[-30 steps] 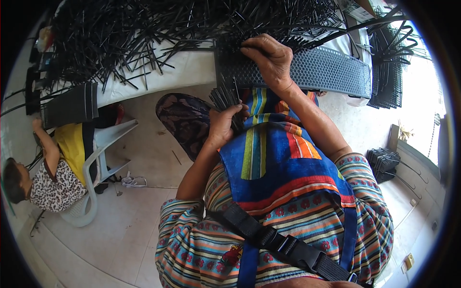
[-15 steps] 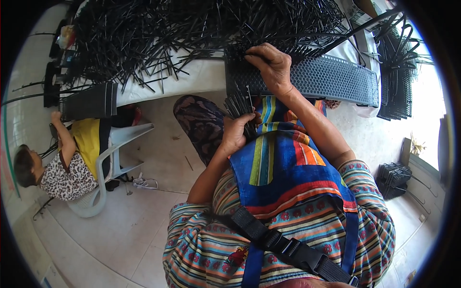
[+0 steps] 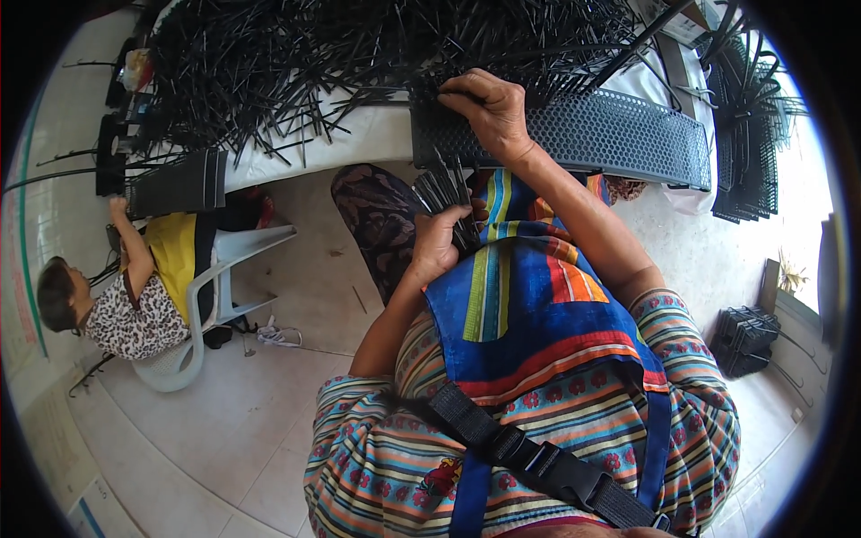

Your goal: The person inserts bundles of thin plastic strips into a perforated base plate, then trims the strips with scissors.

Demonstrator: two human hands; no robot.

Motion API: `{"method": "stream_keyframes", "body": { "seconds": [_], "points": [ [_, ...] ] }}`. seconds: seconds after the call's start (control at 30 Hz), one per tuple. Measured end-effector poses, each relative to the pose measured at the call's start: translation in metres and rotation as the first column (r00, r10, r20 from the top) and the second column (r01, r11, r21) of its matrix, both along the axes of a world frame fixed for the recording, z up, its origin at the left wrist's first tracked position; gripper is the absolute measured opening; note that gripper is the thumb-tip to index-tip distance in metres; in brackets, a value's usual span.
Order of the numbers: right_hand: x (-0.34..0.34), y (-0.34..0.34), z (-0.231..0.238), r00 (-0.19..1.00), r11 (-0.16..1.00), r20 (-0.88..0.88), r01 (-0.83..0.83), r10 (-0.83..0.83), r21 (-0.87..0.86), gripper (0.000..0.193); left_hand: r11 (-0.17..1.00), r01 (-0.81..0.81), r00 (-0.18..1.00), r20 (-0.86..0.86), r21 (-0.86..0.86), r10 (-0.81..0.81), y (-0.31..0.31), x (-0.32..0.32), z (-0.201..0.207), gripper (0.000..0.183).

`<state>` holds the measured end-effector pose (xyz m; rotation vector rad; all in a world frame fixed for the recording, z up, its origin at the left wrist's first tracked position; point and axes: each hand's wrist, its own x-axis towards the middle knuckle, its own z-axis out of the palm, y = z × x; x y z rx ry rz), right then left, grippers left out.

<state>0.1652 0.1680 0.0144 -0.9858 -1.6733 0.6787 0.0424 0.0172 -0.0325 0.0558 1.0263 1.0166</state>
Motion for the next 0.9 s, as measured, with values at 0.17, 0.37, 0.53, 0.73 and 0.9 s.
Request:
{"method": "stream_keyframes", "body": {
  "seconds": [0.17, 0.37, 0.53, 0.73, 0.9],
  "points": [
    [-0.006, 0.001, 0.001, 0.998, 1.0, 0.058, 0.021, -0.021, -0.005, 0.012, 0.996, 0.009, 1.0, -0.029, 0.085, -0.007, 0.005, 0.001, 0.005, 0.021],
    [-0.007, 0.0, 0.006, 0.997, 1.0, 0.078, 0.014, -0.015, 0.014, 0.011, 0.998, 0.044, 0.999, 0.027, -0.049, -0.043, 0.017, 0.004, 0.0, 0.023],
    [-0.001, -0.001, 0.005, 0.994, 1.0, 0.109, 0.004, -0.007, 0.025, 0.011, 0.993, 0.087, 0.996, 0.027, 0.074, -0.089, 0.009, 0.007, 0.011, 0.025],
    [-0.004, 0.001, 0.007, 0.985, 0.997, 0.161, 0.051, -0.059, 0.058, 0.012, 0.991, 0.122, 0.992, 0.039, -0.05, -0.121, 0.008, 0.002, -0.008, 0.027],
    [-0.002, 0.0, 0.002, 0.978, 0.997, 0.209, 0.01, -0.025, 0.072, 0.012, 0.998, 0.059, 0.998, 0.014, 0.011, -0.059, 0.007, 0.007, 0.002, 0.019]
  ]
}}
